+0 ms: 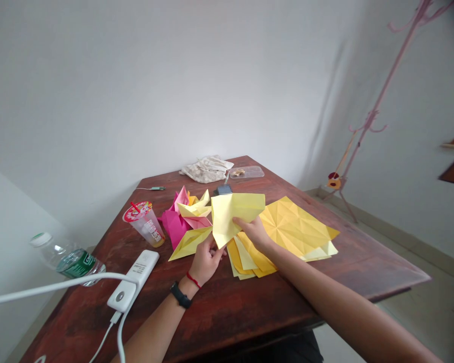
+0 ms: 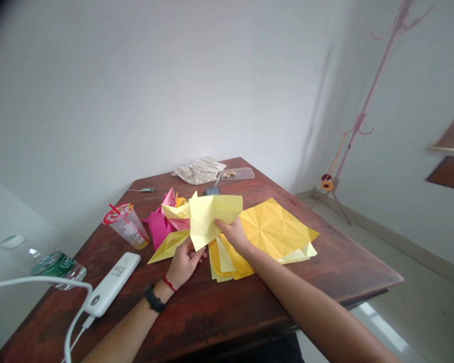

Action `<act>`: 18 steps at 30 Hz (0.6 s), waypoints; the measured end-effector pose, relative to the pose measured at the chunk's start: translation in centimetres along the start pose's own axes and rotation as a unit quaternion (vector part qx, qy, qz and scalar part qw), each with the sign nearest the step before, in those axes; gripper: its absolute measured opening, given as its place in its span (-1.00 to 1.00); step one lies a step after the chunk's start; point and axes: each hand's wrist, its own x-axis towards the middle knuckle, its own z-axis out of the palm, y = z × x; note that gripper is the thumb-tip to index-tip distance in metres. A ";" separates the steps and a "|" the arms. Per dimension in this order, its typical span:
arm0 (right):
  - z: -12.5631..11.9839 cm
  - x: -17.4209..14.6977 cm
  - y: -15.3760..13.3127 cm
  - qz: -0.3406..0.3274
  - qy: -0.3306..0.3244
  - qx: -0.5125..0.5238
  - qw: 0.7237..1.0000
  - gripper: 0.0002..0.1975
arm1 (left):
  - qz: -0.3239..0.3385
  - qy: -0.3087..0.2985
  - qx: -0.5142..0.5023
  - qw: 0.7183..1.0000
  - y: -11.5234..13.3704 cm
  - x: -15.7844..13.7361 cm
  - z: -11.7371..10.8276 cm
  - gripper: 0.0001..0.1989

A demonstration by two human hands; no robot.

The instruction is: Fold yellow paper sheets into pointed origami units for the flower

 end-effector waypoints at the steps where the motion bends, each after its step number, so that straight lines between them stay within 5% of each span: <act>1: 0.0 -0.1 0.0 -0.003 -0.005 -0.006 1.000 -0.67 | 0.006 0.006 0.009 1.000 0.0 0.0 0.0 -0.63; 5: 0.1 -0.2 -0.1 -0.001 -0.019 -0.048 0.999 -0.71 | 0.046 0.049 -0.005 0.998 -0.1 0.0 -0.2 -0.23; 8: 0.1 -0.2 -0.1 -0.003 -0.015 -0.063 0.998 -0.71 | 0.069 0.060 0.018 0.996 -0.5 0.1 -0.4 -0.13; 13: 0.2 -0.4 -0.4 -0.005 -0.030 -0.056 0.998 -0.70 | 0.081 0.070 0.117 0.987 -0.6 -0.1 -0.8 -0.21; 18: 0.3 -0.7 -0.9 -0.007 -0.052 -0.047 0.998 -0.70 | 0.125 0.020 0.172 0.977 0.2 0.1 -1.2 -0.60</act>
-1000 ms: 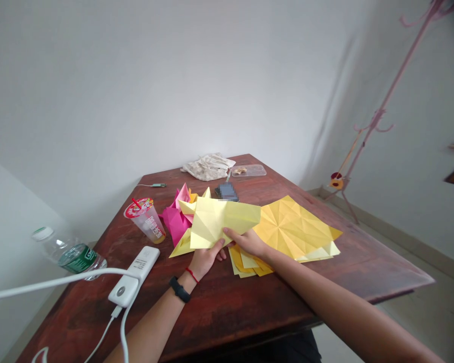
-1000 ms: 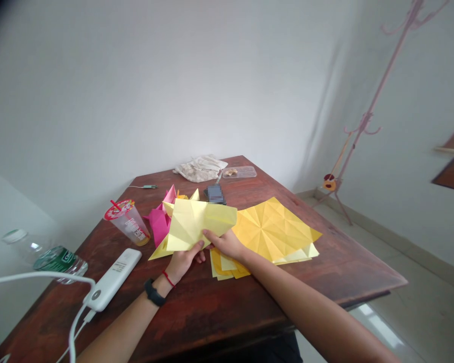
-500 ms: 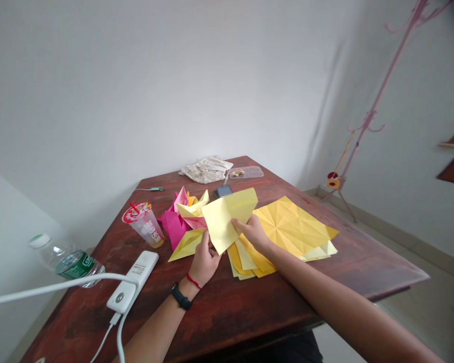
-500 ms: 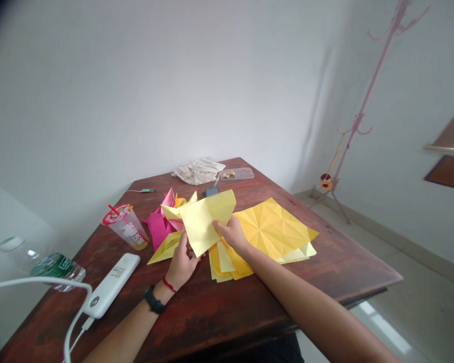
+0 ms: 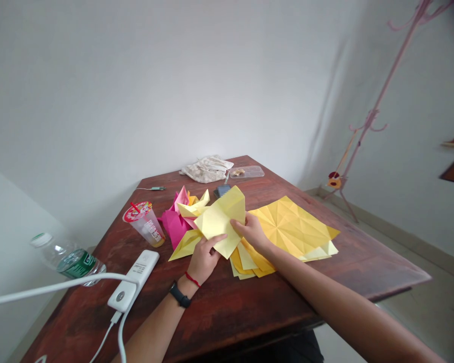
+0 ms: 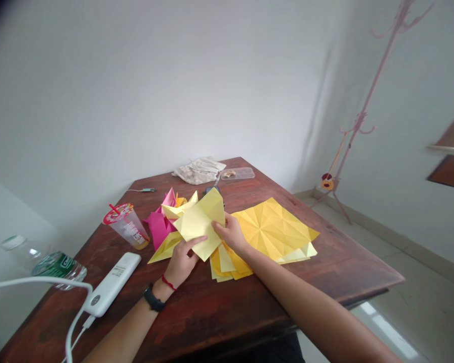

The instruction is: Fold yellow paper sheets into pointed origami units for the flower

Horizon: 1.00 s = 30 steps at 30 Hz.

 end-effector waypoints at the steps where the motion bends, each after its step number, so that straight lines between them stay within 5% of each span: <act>1: 0.0 0.0 0.0 0.002 -0.004 0.002 1.000 -0.70 | -0.007 0.000 -0.002 1.000 0.1 0.1 -0.1 -0.68; 6: 0.1 0.0 0.0 0.012 -0.031 0.033 0.999 -0.64 | -0.070 0.029 -0.045 0.996 0.3 0.4 -0.2 -0.82; 13: 0.5 -0.4 -0.1 0.012 -0.068 0.050 0.996 -0.56 | -0.142 0.102 -0.137 0.975 -0.3 0.6 -0.3 -0.61; 24: 1.3 -1.5 -0.2 0.015 -0.145 0.052 0.988 -0.55 | -0.128 0.205 -0.219 0.945 0.9 1.1 -0.5 -0.16; 30: 1.7 -2.3 -0.2 0.056 -0.158 0.022 0.986 -0.55 | -0.156 0.212 -0.304 0.915 0.9 1.4 -0.6 -0.02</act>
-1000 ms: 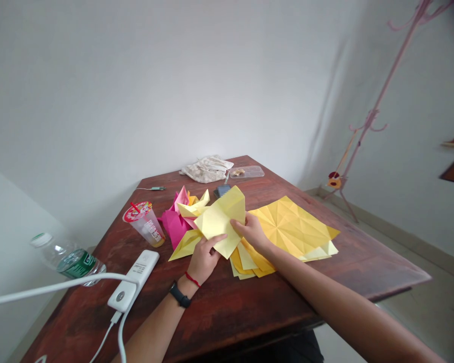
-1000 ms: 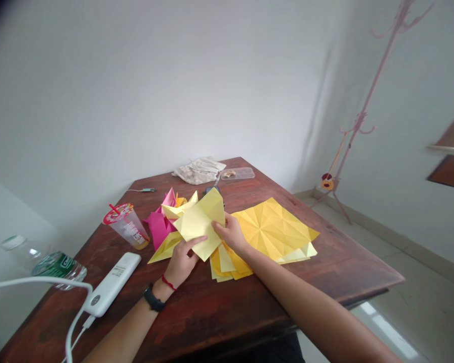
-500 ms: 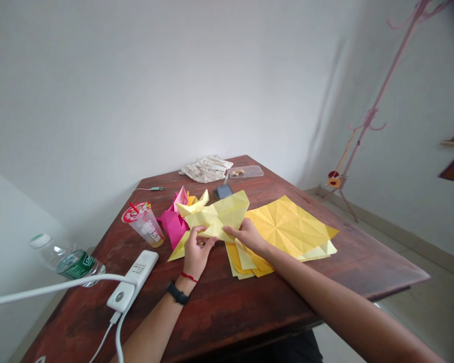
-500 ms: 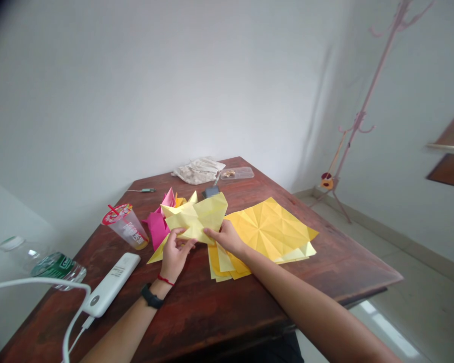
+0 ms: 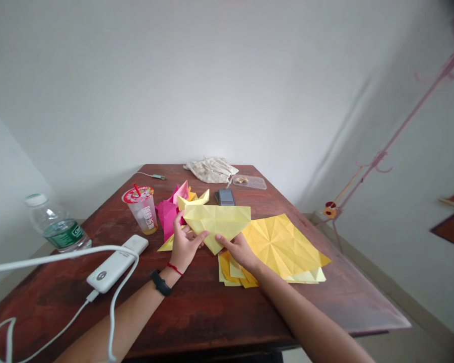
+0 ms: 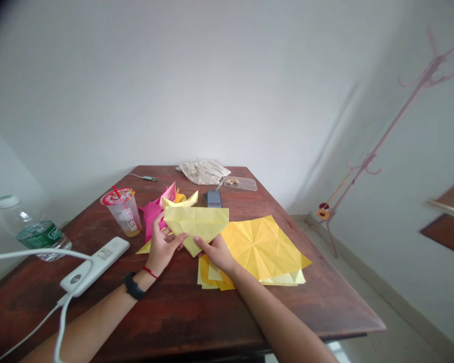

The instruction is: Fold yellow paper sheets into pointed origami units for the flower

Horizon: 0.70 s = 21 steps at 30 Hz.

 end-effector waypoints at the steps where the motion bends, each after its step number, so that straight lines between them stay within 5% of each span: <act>1: 0.0 0.0 0.1 -0.003 0.007 -0.010 1.000 -0.55 | -0.010 -0.003 -0.015 1.000 -0.1 0.0 0.0 -0.03; 5: -0.2 0.0 0.7 -0.015 0.028 -0.035 0.999 -0.54 | -0.044 -0.018 -0.062 0.997 -0.5 -0.1 0.1 -0.24; 10: -0.3 -0.1 0.2 -0.040 0.024 -0.046 0.998 -0.60 | -0.097 -0.111 -0.037 0.988 -1.1 -0.4 0.1 -0.66; 21: 0.7 -0.6 -0.5 -0.003 0.017 -0.019 1.000 -0.55 | -0.092 -0.085 0.010 0.992 -1.8 -0.3 -0.1 -0.64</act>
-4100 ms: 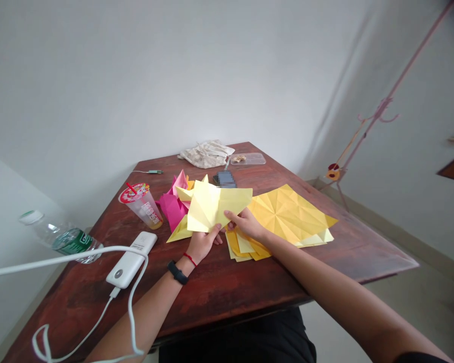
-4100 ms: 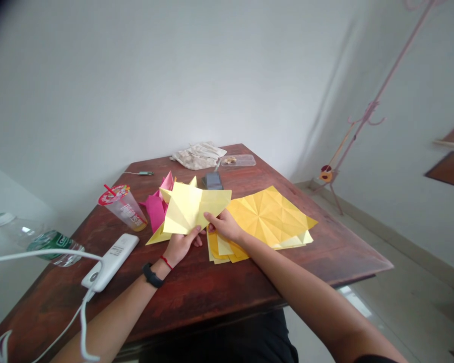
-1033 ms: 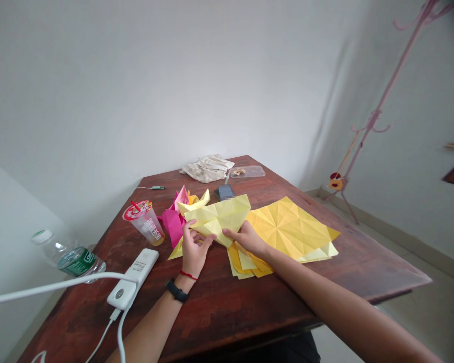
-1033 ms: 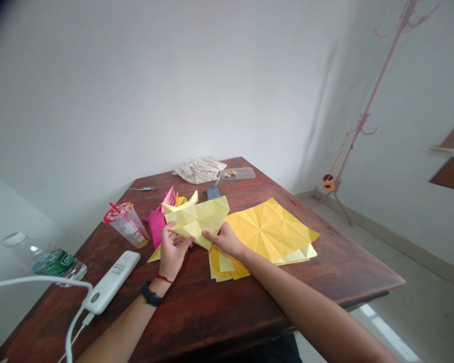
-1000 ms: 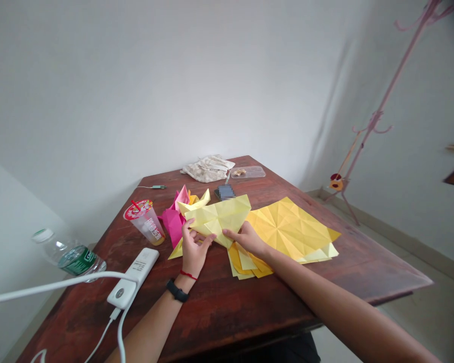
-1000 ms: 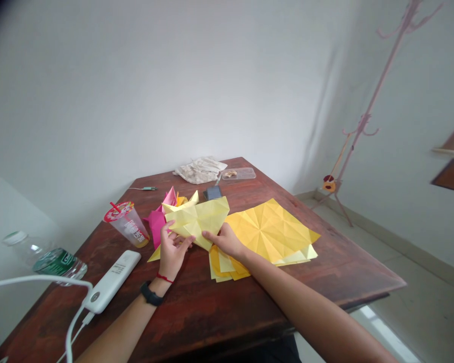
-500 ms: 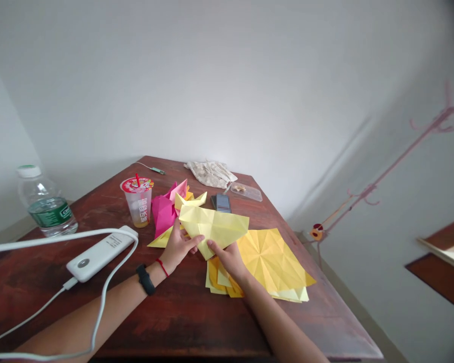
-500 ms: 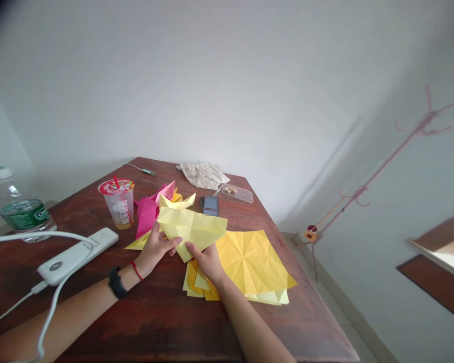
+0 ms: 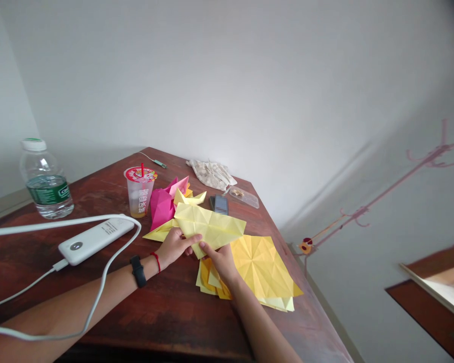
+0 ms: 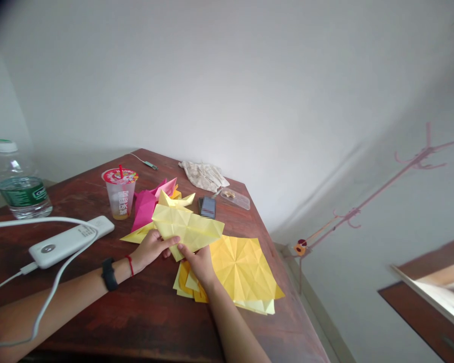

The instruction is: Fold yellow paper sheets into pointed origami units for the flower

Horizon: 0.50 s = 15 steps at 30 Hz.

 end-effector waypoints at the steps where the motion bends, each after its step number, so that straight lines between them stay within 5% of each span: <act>1: 0.0 0.0 0.0 -0.005 0.004 0.006 1.000 -0.55 | -0.002 0.000 0.000 1.000 0.0 0.0 0.0 -0.63; 10: -0.6 0.2 0.1 0.021 -0.044 0.067 0.997 -0.64 | -0.033 -0.057 -0.073 0.995 0.4 0.0 -0.1 -0.52; 15: -0.4 0.0 -0.1 0.047 -0.069 0.149 0.985 -0.53 | -0.039 -0.072 -0.095 0.992 0.3 0.0 -0.1 -0.51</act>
